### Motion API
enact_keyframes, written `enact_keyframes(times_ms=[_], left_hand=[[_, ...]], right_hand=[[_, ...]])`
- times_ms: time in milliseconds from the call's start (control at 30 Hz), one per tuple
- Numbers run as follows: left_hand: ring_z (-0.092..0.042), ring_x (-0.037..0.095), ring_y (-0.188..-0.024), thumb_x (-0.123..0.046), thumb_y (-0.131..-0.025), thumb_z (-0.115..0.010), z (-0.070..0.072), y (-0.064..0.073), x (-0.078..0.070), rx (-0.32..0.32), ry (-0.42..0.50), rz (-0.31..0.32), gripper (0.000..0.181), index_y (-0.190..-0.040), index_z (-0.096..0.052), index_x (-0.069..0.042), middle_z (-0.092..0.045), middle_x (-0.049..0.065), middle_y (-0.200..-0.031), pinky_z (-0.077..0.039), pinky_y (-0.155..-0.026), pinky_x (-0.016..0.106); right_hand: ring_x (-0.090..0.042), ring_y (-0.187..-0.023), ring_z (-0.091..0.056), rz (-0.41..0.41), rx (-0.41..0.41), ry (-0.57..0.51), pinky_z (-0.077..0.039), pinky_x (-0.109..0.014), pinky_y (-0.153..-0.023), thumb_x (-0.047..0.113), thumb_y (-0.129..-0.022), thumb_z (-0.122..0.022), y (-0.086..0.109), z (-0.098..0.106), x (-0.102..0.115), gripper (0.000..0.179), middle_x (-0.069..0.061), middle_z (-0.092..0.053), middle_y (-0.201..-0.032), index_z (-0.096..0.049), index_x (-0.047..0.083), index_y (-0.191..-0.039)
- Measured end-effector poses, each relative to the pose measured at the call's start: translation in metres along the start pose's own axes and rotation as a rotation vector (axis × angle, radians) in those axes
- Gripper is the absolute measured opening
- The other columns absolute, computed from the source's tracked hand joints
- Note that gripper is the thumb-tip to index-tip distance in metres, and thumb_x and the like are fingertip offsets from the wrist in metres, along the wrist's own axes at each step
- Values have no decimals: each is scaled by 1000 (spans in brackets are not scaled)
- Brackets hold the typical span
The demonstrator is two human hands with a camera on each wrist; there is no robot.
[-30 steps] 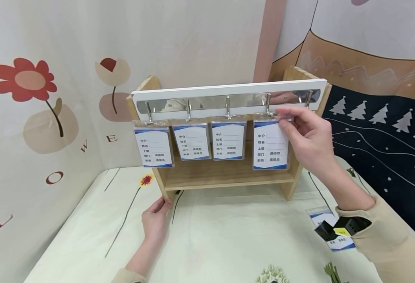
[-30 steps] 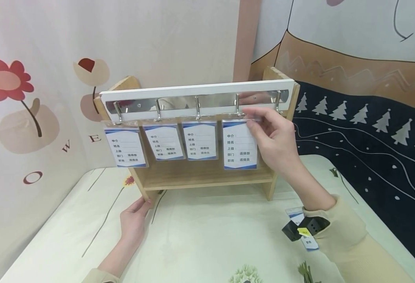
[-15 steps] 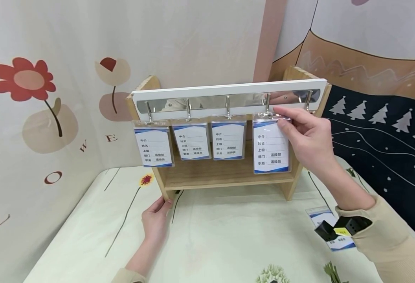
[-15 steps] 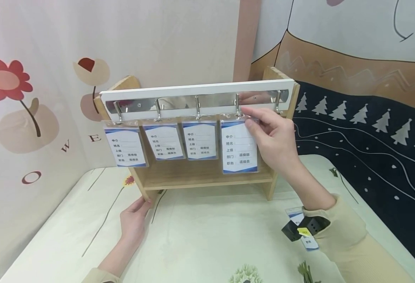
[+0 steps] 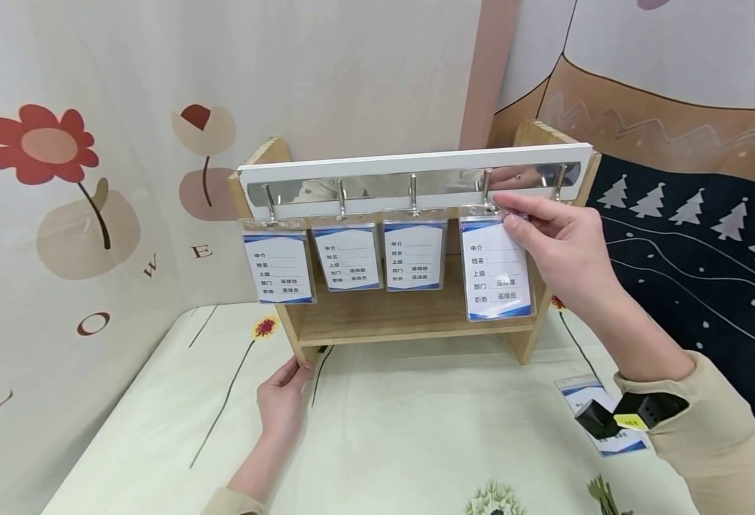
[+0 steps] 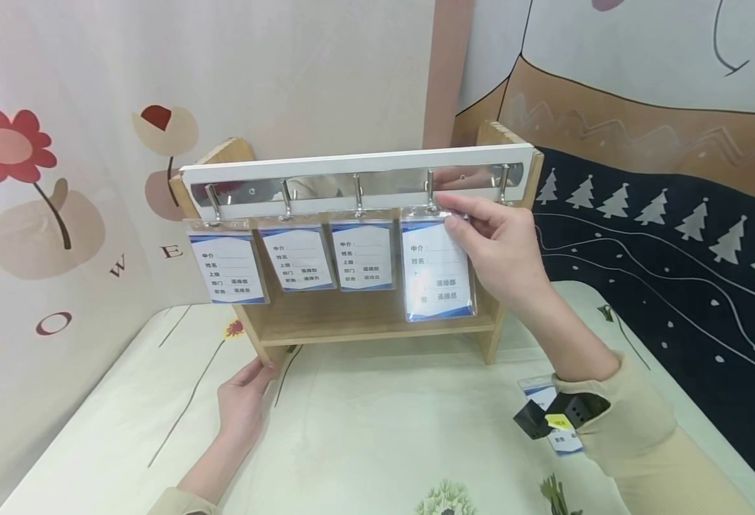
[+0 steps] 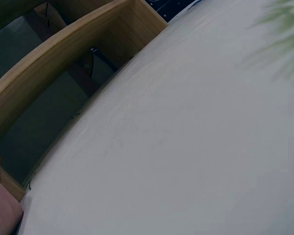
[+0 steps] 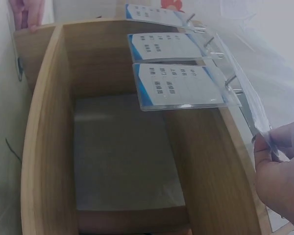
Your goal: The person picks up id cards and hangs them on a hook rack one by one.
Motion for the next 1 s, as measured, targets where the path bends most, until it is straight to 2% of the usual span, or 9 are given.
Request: enact_keyframes(times_ms=[100,233,500,633,800,1000], left_hand=[[-66,2,-102,-15,-99,-69,1,0,1,-4,0,1,42,-135,-62,5,-63,25,-129,-48,-82,8],[-66,6,-104,-15,-98,-70,0,0,2,-5,-6,7,42,-135,-63,4,-64,24,-129,-48,-82,8],[-66,2,-101,-14,-98,-70,0,-1,1,-13,2,5,41,-134,-63,5,-63,25,-129,-48,-81,7],[-65,-3,-96,-15,-98,-70,0,-1,1,-11,5,7,42,-134,-63,5,-63,25,-129,-48,-81,7],[-64,-7,-92,-14,-98,-71,0,-2,2,-13,6,6,41,-134,-64,4,-64,25,-128,-48,-81,7],[-64,-3,-96,-15,-98,-70,1,-1,-1,-14,-38,-17,39,-133,-65,2,-65,23,-127,-47,-81,7]], right_hand=[[-16,-109,-57,-35,11,7,-51,-12,-86,17,-105,-61,-2,-2,-4,34,-7,-63,-139,-67,15,-139],[-15,-106,-60,-37,-2,6,-51,-13,-87,16,-104,-62,-3,-3,-7,34,-7,-63,-137,-67,14,-138],[-13,-102,-58,91,-49,18,-49,-11,-89,5,-104,-60,-4,-6,-8,35,-8,-65,-134,-66,10,-138],[-13,-104,-58,149,-71,-9,-48,-13,-91,-2,-101,-60,-1,-6,-10,38,-5,-64,-131,-66,7,-137],[-10,-108,-62,155,-106,-59,-48,-15,-96,-4,-99,-63,5,0,-17,38,0,-66,-128,-66,5,-136],[-11,-109,-65,159,-117,-111,-49,-17,-96,-6,-98,-63,17,8,-26,37,2,-69,-125,-66,3,-135]])
Point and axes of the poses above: each hand's wrist, its own y-axis away from the middle knuckle, its own z-axis out of the back of the hand, x = y × z, the point moved 8 cm from there along -y, towards the middle knuckle
